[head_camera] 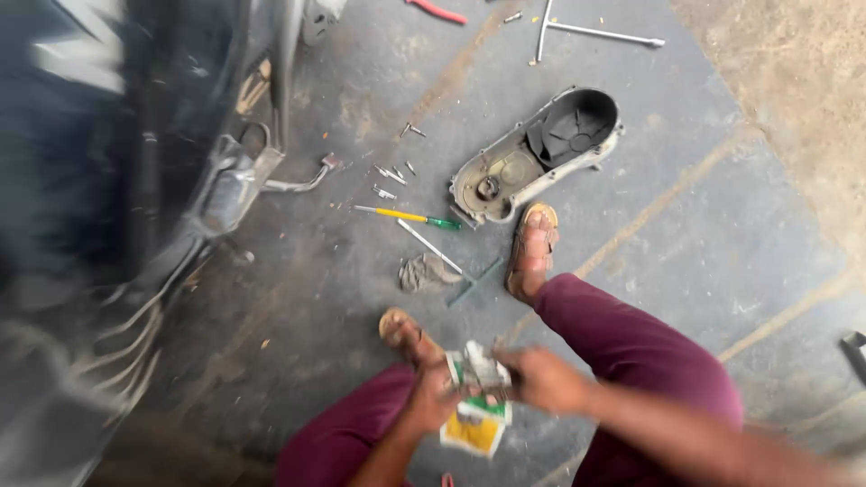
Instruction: Repairing a motorcycle by cleaning and reassembling engine or transmission components.
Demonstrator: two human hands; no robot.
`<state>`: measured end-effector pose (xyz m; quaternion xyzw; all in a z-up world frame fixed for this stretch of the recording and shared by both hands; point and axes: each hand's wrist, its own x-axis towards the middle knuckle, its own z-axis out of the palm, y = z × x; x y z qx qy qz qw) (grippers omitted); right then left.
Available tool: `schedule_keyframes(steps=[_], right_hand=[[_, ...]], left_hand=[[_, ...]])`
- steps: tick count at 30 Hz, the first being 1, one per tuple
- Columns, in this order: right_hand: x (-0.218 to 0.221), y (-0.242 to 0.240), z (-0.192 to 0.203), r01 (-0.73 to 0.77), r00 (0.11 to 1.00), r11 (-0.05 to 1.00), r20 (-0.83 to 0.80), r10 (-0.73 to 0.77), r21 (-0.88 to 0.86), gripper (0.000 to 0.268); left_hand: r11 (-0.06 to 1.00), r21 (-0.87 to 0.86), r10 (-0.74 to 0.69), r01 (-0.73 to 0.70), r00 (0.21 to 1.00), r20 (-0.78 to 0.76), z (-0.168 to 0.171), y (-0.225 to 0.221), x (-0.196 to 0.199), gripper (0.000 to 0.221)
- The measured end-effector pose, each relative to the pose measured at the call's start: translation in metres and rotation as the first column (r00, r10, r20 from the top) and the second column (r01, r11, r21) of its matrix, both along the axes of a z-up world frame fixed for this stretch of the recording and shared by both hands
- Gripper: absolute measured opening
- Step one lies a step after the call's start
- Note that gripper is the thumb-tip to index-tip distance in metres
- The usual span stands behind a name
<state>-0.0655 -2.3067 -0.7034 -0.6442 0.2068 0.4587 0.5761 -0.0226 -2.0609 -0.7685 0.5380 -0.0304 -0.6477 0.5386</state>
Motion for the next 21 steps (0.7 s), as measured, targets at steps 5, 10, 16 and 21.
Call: schedule_keyframes(steps=[5,10,16,21], right_hand=[[0.000,-0.031,-0.195,-0.026,0.966,0.993,0.253,0.056,-0.119,0.030],[0.102,-0.068,-0.185,0.063,0.958,0.955,0.286,0.024,-0.290,0.033],[0.077,-0.083,-0.193,0.273,0.856,0.844,0.516,0.005,-0.461,0.033],[0.035,-0.080,-0.209,0.511,0.799,0.851,0.431,-0.419,-0.121,0.030]], left_hand=[[0.996,-0.058,0.084,-0.067,0.913,0.400,-0.113,-0.047,0.059,0.033],[0.982,-0.188,0.108,0.019,0.758,0.643,-0.144,-0.089,0.141,0.028],[0.991,-0.128,0.126,-0.048,0.679,0.723,-0.162,-0.116,0.124,0.025],[0.974,-0.182,0.055,0.138,0.629,0.775,-0.137,-0.127,0.116,0.027]])
